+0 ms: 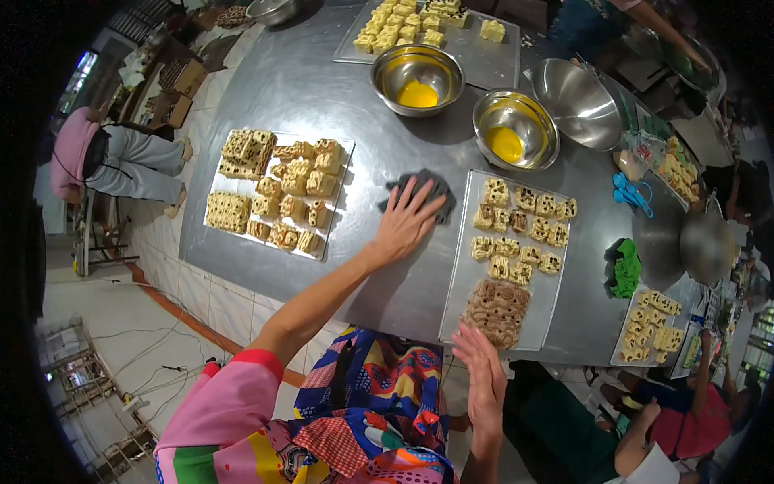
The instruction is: The person cleans a workspace at a stainless steel table, handles trays of pastries, and organizes food preparation items in a commercial kitchen setting.
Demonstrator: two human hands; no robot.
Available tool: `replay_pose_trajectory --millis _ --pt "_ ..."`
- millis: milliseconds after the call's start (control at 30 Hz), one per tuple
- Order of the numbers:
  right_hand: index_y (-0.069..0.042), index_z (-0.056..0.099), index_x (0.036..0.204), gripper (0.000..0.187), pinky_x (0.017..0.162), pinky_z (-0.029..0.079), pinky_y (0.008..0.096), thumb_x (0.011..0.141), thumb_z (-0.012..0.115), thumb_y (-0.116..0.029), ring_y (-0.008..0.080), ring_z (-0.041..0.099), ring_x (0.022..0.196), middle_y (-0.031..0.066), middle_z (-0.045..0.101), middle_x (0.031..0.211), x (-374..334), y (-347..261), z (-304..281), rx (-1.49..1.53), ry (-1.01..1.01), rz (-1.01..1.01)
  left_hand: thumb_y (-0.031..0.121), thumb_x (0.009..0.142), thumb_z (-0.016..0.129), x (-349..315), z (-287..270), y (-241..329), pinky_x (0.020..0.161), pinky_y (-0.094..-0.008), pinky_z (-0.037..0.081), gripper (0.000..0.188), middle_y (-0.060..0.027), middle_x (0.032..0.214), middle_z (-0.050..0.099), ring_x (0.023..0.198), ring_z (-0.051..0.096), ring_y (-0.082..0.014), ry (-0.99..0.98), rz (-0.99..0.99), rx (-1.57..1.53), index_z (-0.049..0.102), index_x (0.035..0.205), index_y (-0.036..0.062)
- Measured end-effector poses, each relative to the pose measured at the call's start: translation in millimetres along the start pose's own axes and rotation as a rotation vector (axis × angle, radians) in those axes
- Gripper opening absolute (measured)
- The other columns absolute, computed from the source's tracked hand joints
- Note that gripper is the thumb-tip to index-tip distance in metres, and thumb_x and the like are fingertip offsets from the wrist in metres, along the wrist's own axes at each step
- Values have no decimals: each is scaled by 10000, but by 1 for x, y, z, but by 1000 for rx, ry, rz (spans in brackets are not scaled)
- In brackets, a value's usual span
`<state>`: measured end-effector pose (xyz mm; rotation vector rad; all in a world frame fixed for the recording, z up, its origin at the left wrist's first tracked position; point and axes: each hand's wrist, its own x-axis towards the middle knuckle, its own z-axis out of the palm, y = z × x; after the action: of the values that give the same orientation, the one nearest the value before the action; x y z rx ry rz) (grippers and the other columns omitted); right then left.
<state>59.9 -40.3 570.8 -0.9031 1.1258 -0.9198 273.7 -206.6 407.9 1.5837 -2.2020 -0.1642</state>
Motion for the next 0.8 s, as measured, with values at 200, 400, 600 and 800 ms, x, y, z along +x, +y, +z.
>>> replay_pose_trajectory --millis 200,400,600,800 --pt "37 404 1280 426 943 386 388 973 348 -252 302 505 1125 209 484 1245 -4 3 4 55 169 38 65 782 490 114 41 -48 1035 -478 267 500 -149 1382 331 1289 264 -366 34 -26 -56 439 1273 142" --pt "63 390 1261 436 917 416 410 964 376 -256 306 532 1076 222 525 1168 -1 5 9 99 281 97 34 780 453 166 74 -74 1060 -438 247 562 -184 1395 290 1276 292 -365 93 74 -167 365 1329 115" --pt "55 413 1268 430 936 406 355 970 383 -253 237 514 1106 170 525 1180 8 -10 21 119 216 77 161 870 360 222 75 -66 1087 -467 187 430 -168 1419 259 1324 218 -358 13 -66 -410 419 1293 112" --pt "55 417 1261 437 943 400 364 974 370 -271 255 506 1113 168 524 1184 -1 -5 27 87 193 72 156 839 449 202 59 -68 1078 -479 198 437 -156 1398 304 1313 238 -354 72 -82 -388 438 1272 100"
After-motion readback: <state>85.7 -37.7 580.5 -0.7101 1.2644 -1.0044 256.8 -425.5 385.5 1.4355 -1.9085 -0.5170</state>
